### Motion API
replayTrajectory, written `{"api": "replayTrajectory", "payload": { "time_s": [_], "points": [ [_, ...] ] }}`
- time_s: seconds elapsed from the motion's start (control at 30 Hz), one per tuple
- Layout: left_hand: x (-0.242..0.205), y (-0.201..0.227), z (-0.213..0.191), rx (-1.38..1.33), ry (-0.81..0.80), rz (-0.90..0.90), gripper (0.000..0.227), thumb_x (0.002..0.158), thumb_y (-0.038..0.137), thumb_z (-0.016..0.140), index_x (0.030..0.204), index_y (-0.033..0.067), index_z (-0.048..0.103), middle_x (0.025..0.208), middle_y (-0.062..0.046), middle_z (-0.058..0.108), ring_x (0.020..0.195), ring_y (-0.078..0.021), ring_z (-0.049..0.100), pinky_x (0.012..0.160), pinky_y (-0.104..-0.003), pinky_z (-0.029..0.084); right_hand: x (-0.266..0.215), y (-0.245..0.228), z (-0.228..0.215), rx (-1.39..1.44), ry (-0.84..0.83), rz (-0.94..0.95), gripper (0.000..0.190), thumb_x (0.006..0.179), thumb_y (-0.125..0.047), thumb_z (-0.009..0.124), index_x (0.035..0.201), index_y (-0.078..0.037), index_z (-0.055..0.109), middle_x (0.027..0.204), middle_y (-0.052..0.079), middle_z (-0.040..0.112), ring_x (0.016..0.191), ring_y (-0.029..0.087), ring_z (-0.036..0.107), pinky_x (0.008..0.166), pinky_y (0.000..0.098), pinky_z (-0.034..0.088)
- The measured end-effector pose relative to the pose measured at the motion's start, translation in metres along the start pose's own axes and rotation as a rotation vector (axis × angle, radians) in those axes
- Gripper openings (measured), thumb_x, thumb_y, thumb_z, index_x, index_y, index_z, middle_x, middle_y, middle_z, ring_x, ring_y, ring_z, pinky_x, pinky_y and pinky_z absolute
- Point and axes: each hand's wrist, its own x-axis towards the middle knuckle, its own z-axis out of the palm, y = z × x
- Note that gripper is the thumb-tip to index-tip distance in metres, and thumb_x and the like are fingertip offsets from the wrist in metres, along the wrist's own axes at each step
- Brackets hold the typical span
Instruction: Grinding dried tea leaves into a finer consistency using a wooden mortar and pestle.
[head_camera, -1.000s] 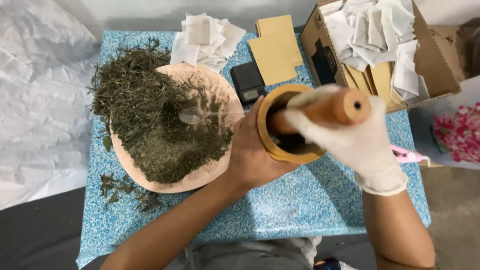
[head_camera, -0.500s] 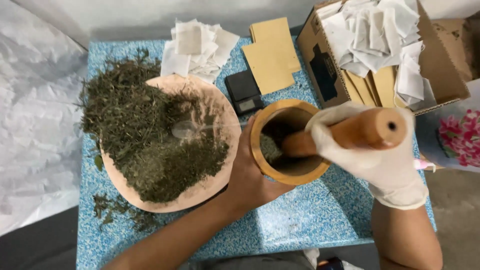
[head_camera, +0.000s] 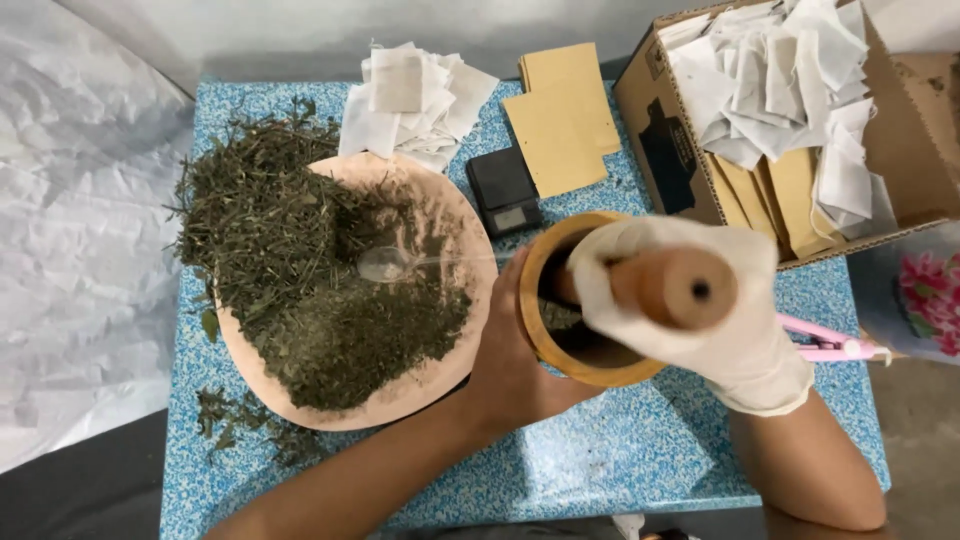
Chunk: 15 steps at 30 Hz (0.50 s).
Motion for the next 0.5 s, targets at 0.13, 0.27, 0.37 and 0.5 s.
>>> {"api": "replayTrajectory", "payload": {
  "time_s": [0.13, 0.27, 0.37, 0.5],
  "points": [
    [0.022, 0.026, -0.01, -0.07, -0.041, -0.165, 0.112, 0.088, 0.049, 0.092, 0.172, 0.007, 0.031, 0.173, -0.02, 0.046, 0.163, -0.0429, 0.051, 0.142, -0.061, 0.041, -0.015, 0.011, -0.005, 0.104, -0.096, 0.055, 0.011, 0.085, 0.0, 0.087, 0.091, -0.001, 0.079, 0.093, 0.008, 0.083, 0.084, 0.02, 0.084, 0.087, 0.0301, 0.074],
    [-0.004, -0.004, 0.002, -0.027, -0.036, -0.087, 0.133, 0.086, 0.049, 0.098, 0.177, 0.001, 0.014, 0.181, -0.022, 0.032, 0.173, -0.0449, 0.037, 0.147, -0.063, 0.034, -0.003, 0.002, -0.005, 0.015, -0.005, 0.016, 0.004, 0.092, 0.005, 0.083, 0.09, 0.006, 0.08, 0.089, 0.012, 0.082, 0.074, 0.02, 0.077, 0.074, 0.0274, 0.067],
    [0.007, 0.009, -0.004, 0.084, -0.042, -0.08, 0.124, 0.088, 0.053, 0.095, 0.174, 0.0018, 0.023, 0.176, -0.024, 0.039, 0.166, -0.0459, 0.045, 0.142, -0.063, 0.041, -0.009, 0.014, -0.002, 0.317, -0.146, 0.062, 0.005, 0.092, 0.001, 0.083, 0.095, 0.0, 0.079, 0.098, 0.012, 0.085, 0.09, 0.024, 0.086, 0.093, 0.0342, 0.077],
    [0.0, 0.004, -0.001, 0.048, -0.016, -0.067, 0.134, 0.083, 0.053, 0.099, 0.175, 0.0, 0.018, 0.176, -0.024, 0.04, 0.167, -0.047, 0.044, 0.144, -0.064, 0.038, -0.012, 0.01, -0.018, 0.269, -0.253, 0.118, 0.008, 0.089, -0.012, 0.081, 0.09, -0.004, 0.083, 0.091, 0.007, 0.088, 0.076, 0.017, 0.088, 0.07, 0.0248, 0.078]
  ]
}}
